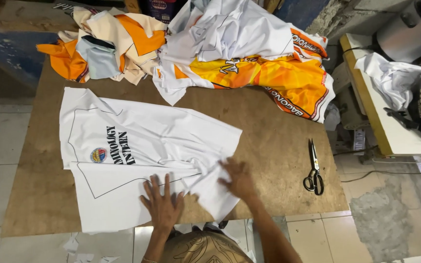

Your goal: The person is using scissors to cut out printed fabric patterns from a sheet of fabric on a wooden table.

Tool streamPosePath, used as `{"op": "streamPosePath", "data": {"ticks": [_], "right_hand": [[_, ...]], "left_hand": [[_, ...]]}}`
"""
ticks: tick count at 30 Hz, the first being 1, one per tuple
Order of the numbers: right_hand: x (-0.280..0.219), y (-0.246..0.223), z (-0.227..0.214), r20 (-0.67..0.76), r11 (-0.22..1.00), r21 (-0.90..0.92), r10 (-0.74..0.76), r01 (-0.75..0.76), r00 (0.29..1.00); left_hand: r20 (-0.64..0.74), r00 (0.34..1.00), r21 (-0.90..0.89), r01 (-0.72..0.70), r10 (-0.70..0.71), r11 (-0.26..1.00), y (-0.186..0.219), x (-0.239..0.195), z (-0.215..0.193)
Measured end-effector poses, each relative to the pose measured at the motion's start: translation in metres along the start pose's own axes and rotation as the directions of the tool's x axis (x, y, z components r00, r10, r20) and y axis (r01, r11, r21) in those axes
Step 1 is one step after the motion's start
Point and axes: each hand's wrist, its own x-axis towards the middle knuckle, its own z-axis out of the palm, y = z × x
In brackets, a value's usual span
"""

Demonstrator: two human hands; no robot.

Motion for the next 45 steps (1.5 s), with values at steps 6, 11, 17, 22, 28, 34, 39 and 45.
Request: {"op": "streamPosePath", "data": {"ticks": [6,11,17,22,28,34,39,45], "right_hand": [[-0.011,0.092,0.002,-0.356,0.704,0.009,0.666,-0.71,0.656],[-0.042,0.046,0.038,-0.378,0.906,0.187,0.422,-0.378,0.824],[-0.053,0.018,0.059,-0.559,0.874,0.245,0.482,-0.421,0.675],[-0.094,0.045,0.018,-0.567,0.89,0.263,0.455,-0.373,0.687],[-0.125,0.103,0.064,-0.464,0.68,0.23,0.706,-0.697,0.535],[0.007,0.254,0.039,-0.299,0.574,0.707,0.772,-0.413,0.561],[0.008,0.098,-0.278,-0.275,0.036,0.925,0.749,0.378,0.603],[-0.067,0.081,-0.292,-0.7,0.791,0.61,0.502,0.058,0.508]], "left_hand": [[-0.168,0.984,-0.011,0.052,-0.053,0.999,-0.041,-0.014,0.006],[-0.306,0.951,-0.019,0.043,-0.047,0.999,-0.048,-0.027,0.017],[-0.35,0.931,-0.068,0.085,-0.104,0.994,-0.039,-0.026,0.015],[-0.506,0.859,0.035,-0.067,0.075,0.997,-0.077,-0.041,0.008],[-0.635,0.734,0.077,-0.251,0.241,0.965,-0.163,-0.039,0.008],[0.013,0.989,-0.175,0.144,-0.144,0.974,-0.208,0.164,-0.04],[-0.607,0.793,-0.427,-0.276,-0.047,0.861,-0.08,0.226,-0.305],[-0.768,0.597,-0.21,-0.576,0.231,0.79,-0.063,0.121,-0.374]]}}
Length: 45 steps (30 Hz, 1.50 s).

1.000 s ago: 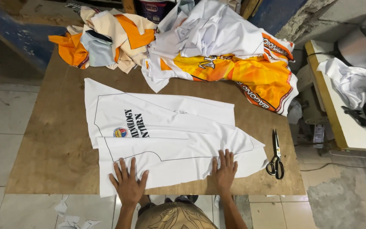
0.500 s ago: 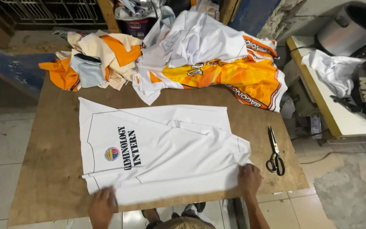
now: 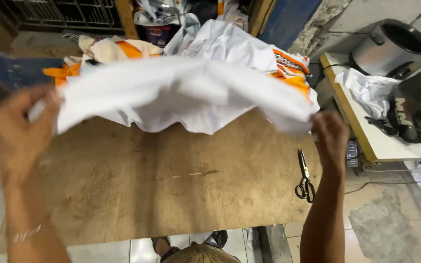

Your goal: The person is using scissors to cut out printed fabric patterns from a sheet of fabric on a wooden table.

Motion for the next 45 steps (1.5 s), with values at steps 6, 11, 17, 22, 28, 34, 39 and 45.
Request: {"op": "streamPosePath", "data": {"ticks": [6,11,17,22,28,34,39,45], "right_hand": [[-0.079,0.111,-0.002,0.458,0.899,-0.275,0.434,-0.341,0.776],[-0.125,0.178,0.085,0.287,0.897,-0.148,0.442,-0.416,0.85],[-0.259,0.214,0.15,0.468,0.847,-0.453,-0.042,0.28,0.883],[-0.253,0.213,0.148,0.394,0.872,-0.48,0.116,0.097,0.912],[-0.19,0.184,0.142,0.308,0.914,-0.379,0.27,-0.143,0.912],[-0.099,0.059,0.167,0.364,0.343,0.359,0.805,-0.868,0.469],[-0.098,0.107,0.188,0.519,-0.102,0.556,0.818,-0.825,0.248],[-0.115,0.144,0.183,0.363,0.007,0.386,0.918,-0.923,0.158]], "left_hand": [[0.65,0.253,0.492,0.579,-0.717,0.65,-0.071,-0.092,0.045],[0.581,0.362,0.506,0.541,-0.729,0.672,-0.058,-0.074,0.153],[0.59,0.779,0.127,0.169,-0.211,0.977,-0.077,-0.016,0.369],[0.677,0.68,0.104,0.289,-0.281,0.952,-0.005,0.068,0.464],[0.527,0.831,-0.467,0.111,0.176,0.877,0.019,-0.044,0.485],[0.965,-0.25,0.032,0.426,0.084,0.904,-0.002,-0.254,0.319],[0.887,-0.095,0.39,0.677,-0.451,0.625,-0.072,-0.278,0.208],[0.679,-0.034,0.689,0.373,-0.733,0.621,0.001,-0.207,0.226]]}}
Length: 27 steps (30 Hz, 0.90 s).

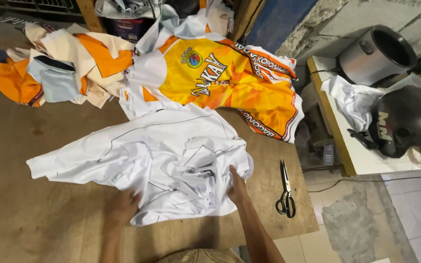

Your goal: The person is using scissors to cut out printed fabric patterns from a sheet of fabric on a wooden table.

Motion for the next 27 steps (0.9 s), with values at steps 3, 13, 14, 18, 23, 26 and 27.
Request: {"op": "streamPosePath", "data": {"ticks": [3,13,14,18,23,26,27], "right_hand": [[-0.05,-0.016,0.002,0.064,0.985,-0.167,-0.031,0.042,0.997],[0.105,-0.019,-0.183,-0.017,0.594,-0.731,-0.509,0.336,0.861],[0.118,-0.016,-0.198,-0.01,0.512,-0.791,-0.557,0.334,0.831],[0.084,-0.03,-0.167,0.052,0.544,-0.728,-0.564,0.418,0.824],[0.053,-0.055,-0.139,0.024,0.532,-0.726,-0.613,0.435,0.789],[0.058,-0.079,-0.152,-0.06,0.721,-0.522,-0.564,0.456,0.824],[0.037,-0.089,-0.139,-0.05,0.718,-0.522,-0.564,0.46,0.824]], "left_hand": [[-0.375,0.916,-0.429,-0.309,0.144,0.849,0.063,0.048,0.046],[-0.576,0.806,-0.309,-0.367,0.134,0.877,-0.01,0.105,0.04],[-0.652,0.752,-0.272,-0.35,0.096,0.896,-0.035,0.094,0.029],[-0.657,0.748,-0.197,-0.292,0.095,0.936,-0.066,0.064,0.03],[0.243,0.948,-0.63,-0.008,0.206,0.777,-0.045,-0.013,0.05],[0.255,0.929,-0.441,-0.134,0.267,0.887,-0.078,-0.012,0.049],[0.249,0.932,-0.445,-0.131,0.263,0.886,-0.082,-0.008,0.043]]}}
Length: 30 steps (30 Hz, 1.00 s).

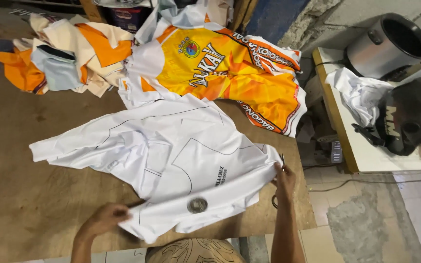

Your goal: The person is using scissors to cut out printed fabric patterns from a sheet of fabric on a wooden table.

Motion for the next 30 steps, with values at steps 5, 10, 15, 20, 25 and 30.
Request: {"op": "streamPosePath", "data": {"ticks": [5,10,15,20,25,30], "right_hand": [[-0.034,-0.072,0.02,0.304,0.93,0.367,-0.155,0.035,0.94],[-0.062,-0.064,0.045,0.398,0.946,0.322,-0.175,0.041,0.9],[-0.083,-0.041,0.042,0.435,0.959,0.244,0.025,-0.145,0.9],[-0.116,-0.045,0.055,0.332,0.912,0.198,0.283,-0.36,0.9],[-0.109,-0.04,0.095,0.649,0.714,0.394,0.231,-0.579,0.725],[-0.118,-0.07,0.123,0.657,0.481,0.594,0.172,-0.645,0.734]], "left_hand": [[-0.991,0.013,0.123,-0.351,0.137,0.928,0.013,0.043,-0.032],[-0.986,0.153,0.059,-0.05,0.066,0.997,0.111,0.06,-0.024],[-0.68,0.705,0.028,0.299,-0.201,0.954,0.098,0.114,-0.002],[-0.842,0.495,-0.015,-0.417,0.213,0.909,0.068,0.237,0.064],[-0.032,0.986,-0.98,-0.063,0.165,0.188,0.209,0.086,0.146],[-0.337,0.936,-0.712,-0.182,-0.103,0.678,0.107,0.19,0.094]]}}
